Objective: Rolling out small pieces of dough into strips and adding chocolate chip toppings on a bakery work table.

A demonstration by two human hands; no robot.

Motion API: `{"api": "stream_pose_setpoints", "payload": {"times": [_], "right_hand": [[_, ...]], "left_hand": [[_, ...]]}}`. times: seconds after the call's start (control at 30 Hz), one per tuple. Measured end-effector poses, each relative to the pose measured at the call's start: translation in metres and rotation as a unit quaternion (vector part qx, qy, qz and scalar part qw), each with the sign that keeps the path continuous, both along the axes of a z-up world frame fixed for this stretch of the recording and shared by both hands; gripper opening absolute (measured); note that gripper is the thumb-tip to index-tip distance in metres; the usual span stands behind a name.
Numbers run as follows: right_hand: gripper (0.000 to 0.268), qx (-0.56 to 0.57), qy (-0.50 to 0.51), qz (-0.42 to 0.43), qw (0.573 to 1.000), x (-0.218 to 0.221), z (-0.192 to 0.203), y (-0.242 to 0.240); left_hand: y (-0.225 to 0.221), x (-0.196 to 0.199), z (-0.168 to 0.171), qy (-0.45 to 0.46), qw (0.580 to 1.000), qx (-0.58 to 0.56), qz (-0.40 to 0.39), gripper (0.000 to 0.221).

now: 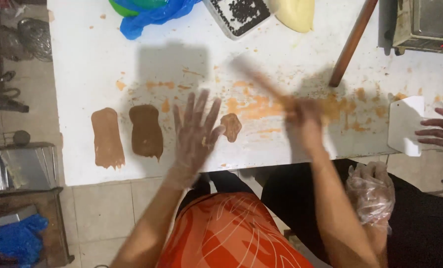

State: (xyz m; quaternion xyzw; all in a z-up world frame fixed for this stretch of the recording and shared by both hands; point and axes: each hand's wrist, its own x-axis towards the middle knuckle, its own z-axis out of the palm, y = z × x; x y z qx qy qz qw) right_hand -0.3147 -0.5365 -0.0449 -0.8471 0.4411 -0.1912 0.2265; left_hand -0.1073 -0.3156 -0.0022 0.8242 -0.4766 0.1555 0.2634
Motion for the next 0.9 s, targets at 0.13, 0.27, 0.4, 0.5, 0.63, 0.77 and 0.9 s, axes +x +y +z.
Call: {"api": "stream_pose_setpoints", "payload": {"times": [0.13, 0.27, 0.4, 0.5, 0.63, 0.77, 0.9], "right_hand": [[0.035, 0.030, -0.042, 0.178, 0.983, 0.018, -0.023, 0.066], [0.038, -0.127, 0.073, 0.192, 0.970, 0.029, 0.004, 0.092], [0.042, -0.212, 0.086, 0.142, 0.963, 0.091, -0.015, 0.044], [0.042, -0.225, 0.071, 0.126, 0.964, 0.130, -0.012, 0.013], [0.050, -0.122, 0.142, 0.167, 0.968, 0.113, 0.008, 0.024], [0.047, -0.138, 0.146, 0.151, 0.968, 0.093, -0.013, 0.043], [0.043, -0.169, 0.116, 0.168, 0.964, 0.122, -0.009, 0.015]], "left_hand": [[0.031, 0.004, -0.068, 0.018, 0.959, 0.257, -0.121, 0.056], [0.031, -0.022, -0.080, 0.043, 0.977, 0.204, -0.035, 0.038], [-0.049, 0.022, -0.054, -0.022, 0.990, 0.127, 0.058, 0.051], [-0.083, 0.058, -0.009, 0.068, 0.952, 0.299, 0.020, 0.057], [-0.070, 0.048, -0.020, 0.069, 0.961, 0.266, 0.018, 0.064], [-0.040, 0.022, -0.071, -0.027, 0.987, 0.151, 0.056, 0.058], [-0.067, 0.057, -0.047, 0.146, 0.948, 0.283, 0.028, 0.063]]}}
